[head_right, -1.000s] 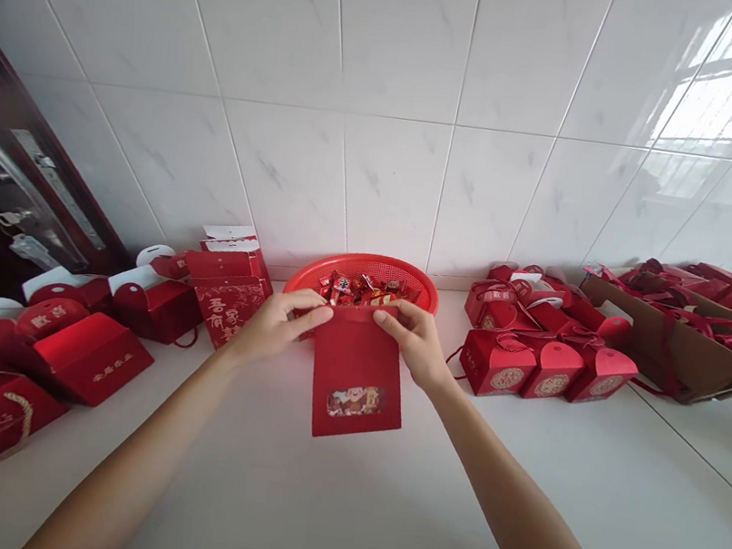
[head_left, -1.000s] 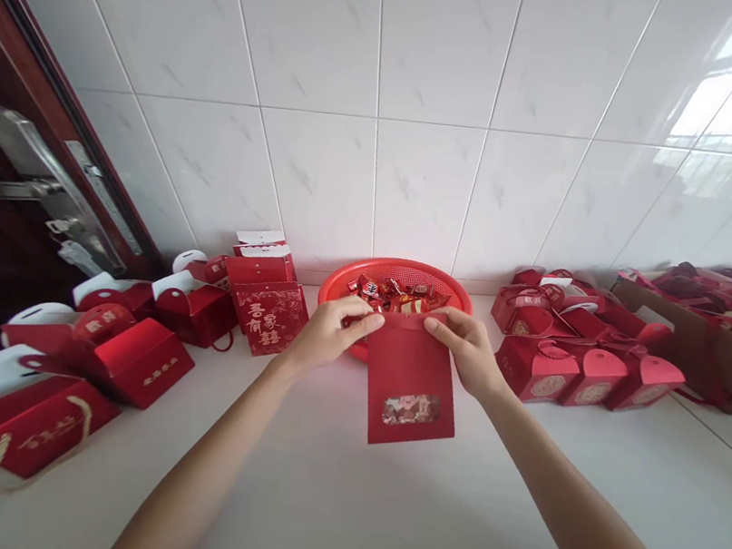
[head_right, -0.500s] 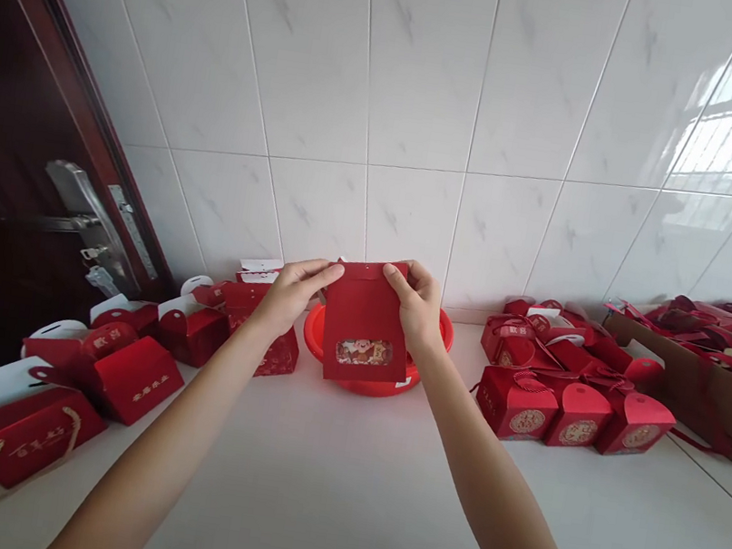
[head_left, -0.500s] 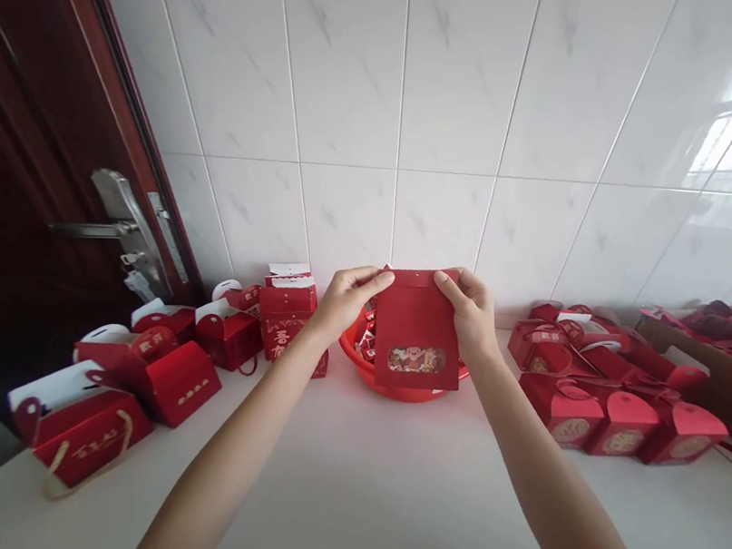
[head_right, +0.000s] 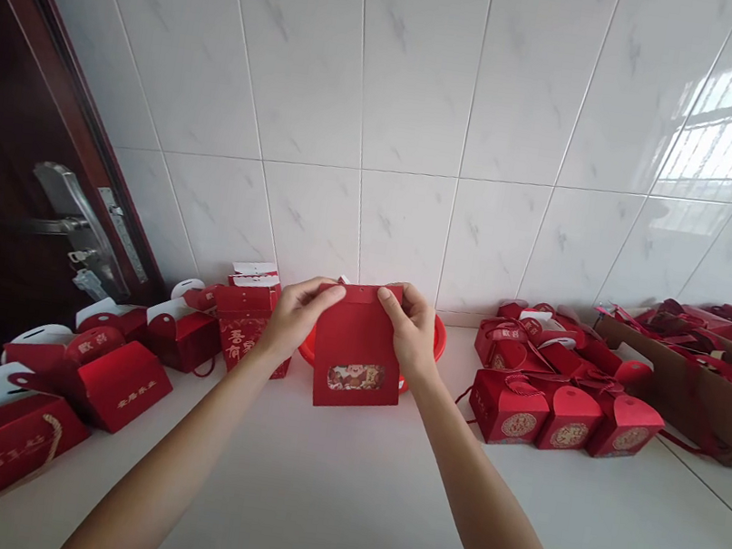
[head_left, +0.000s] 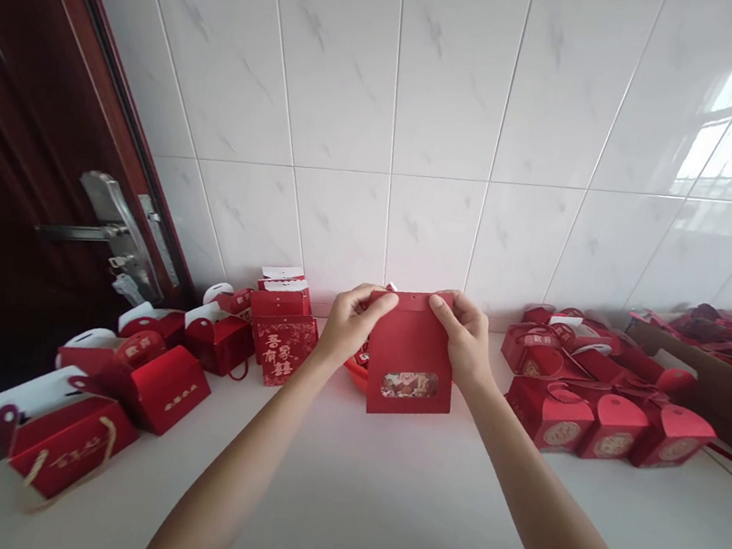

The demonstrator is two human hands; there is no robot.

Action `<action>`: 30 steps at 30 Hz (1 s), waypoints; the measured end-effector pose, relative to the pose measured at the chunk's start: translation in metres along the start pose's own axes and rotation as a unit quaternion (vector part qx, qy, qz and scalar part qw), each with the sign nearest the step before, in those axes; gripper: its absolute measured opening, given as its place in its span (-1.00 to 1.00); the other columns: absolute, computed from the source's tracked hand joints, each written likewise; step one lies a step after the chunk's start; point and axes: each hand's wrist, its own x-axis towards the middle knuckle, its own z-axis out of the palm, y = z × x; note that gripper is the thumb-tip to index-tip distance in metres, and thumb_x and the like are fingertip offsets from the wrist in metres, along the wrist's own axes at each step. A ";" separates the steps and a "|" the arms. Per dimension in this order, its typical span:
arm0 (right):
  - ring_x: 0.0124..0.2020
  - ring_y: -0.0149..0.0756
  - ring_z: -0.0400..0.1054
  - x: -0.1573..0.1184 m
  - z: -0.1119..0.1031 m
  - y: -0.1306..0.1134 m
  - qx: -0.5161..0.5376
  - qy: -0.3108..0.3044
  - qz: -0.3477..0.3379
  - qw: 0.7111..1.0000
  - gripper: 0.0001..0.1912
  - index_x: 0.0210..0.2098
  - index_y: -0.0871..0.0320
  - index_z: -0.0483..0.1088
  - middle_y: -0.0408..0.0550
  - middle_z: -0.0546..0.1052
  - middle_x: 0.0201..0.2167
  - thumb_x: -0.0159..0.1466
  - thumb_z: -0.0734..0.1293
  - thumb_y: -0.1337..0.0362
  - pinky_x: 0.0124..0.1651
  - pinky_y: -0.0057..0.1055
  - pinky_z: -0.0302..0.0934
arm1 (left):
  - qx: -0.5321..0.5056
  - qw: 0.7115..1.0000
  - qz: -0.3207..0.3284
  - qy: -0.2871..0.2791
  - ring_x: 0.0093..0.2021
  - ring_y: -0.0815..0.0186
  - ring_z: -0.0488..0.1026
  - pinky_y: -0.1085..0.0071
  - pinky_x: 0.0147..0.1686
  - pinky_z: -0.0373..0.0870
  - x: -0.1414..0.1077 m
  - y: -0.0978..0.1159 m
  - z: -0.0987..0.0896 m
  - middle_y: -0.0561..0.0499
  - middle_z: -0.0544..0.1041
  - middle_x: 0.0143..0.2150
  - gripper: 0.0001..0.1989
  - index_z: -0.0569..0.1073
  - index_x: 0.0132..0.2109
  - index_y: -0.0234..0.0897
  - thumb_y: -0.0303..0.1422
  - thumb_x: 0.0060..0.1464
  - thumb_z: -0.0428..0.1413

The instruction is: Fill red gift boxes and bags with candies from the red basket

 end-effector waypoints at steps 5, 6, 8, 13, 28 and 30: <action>-0.49 -0.34 0.24 -0.008 0.001 0.006 -0.029 0.017 -0.018 0.999 -0.60 -0.49 0.07 0.28 -0.17 0.39 -0.52 0.17 0.44 -0.07 -0.44 -0.41 0.22 | -0.038 0.998 -0.038 -0.037 -0.30 0.26 0.47 0.40 -0.33 0.40 -0.008 -0.002 0.009 0.02 0.54 -0.33 -0.61 0.51 -0.21 -0.25 0.01 0.06 0.22; -0.49 -0.34 0.25 -0.008 0.002 0.009 -0.024 0.019 -0.017 0.999 -0.60 -0.48 0.06 0.28 -0.17 0.39 -0.51 0.18 0.43 -0.07 -0.43 -0.40 0.24 | -0.039 0.998 -0.034 -0.034 -0.27 0.25 0.48 0.40 -0.30 0.42 -0.009 -0.003 0.010 0.02 0.56 -0.29 -0.61 0.51 -0.19 -0.24 0.00 0.07 0.22; -0.47 -0.32 0.28 -0.009 0.002 0.015 -0.013 0.022 -0.013 1.000 -0.62 -0.45 0.05 0.29 -0.17 0.40 -0.50 0.20 0.42 -0.07 -0.40 -0.39 0.28 | -0.036 0.999 -0.020 -0.021 -0.24 0.25 0.49 0.39 -0.25 0.43 -0.010 -0.009 0.012 0.02 0.57 -0.26 -0.64 0.50 -0.18 -0.22 -0.01 0.09 0.20; -0.41 -0.28 0.37 -0.013 -0.007 0.018 -0.019 -0.065 0.007 0.998 -0.70 -0.33 0.05 0.40 -0.13 0.49 -0.42 0.26 0.39 -0.05 -0.35 -0.38 0.32 | -0.011 1.000 -0.015 0.003 -0.32 0.31 0.43 0.40 -0.28 0.40 -0.020 -0.022 0.010 0.03 0.53 -0.26 -0.68 0.47 -0.17 -0.20 -0.04 0.18 0.14; -0.50 -0.37 0.27 -0.103 -0.196 -0.098 -0.219 0.335 -0.188 0.897 -0.67 -0.45 0.09 0.55 -0.09 0.46 -0.52 -0.06 0.61 0.04 -0.45 -0.32 0.11 | 0.111 0.968 -0.045 -0.221 0.09 0.04 0.41 0.32 -0.04 0.45 -0.062 -0.042 -0.043 -0.12 0.56 -0.06 -0.66 0.65 -0.28 -0.13 0.00 0.15 0.15; -0.52 -0.36 0.20 -0.108 -0.236 -0.112 -0.238 0.475 -0.322 0.784 -0.58 -0.57 0.12 0.46 -0.15 0.37 -0.60 -0.26 0.65 0.06 -0.38 -0.24 0.15 | 0.121 0.965 -0.067 -0.225 0.04 0.08 0.43 0.37 -0.09 0.46 -0.063 -0.049 -0.048 -0.11 0.57 -0.07 -0.66 0.65 -0.30 -0.15 -0.01 0.15 0.15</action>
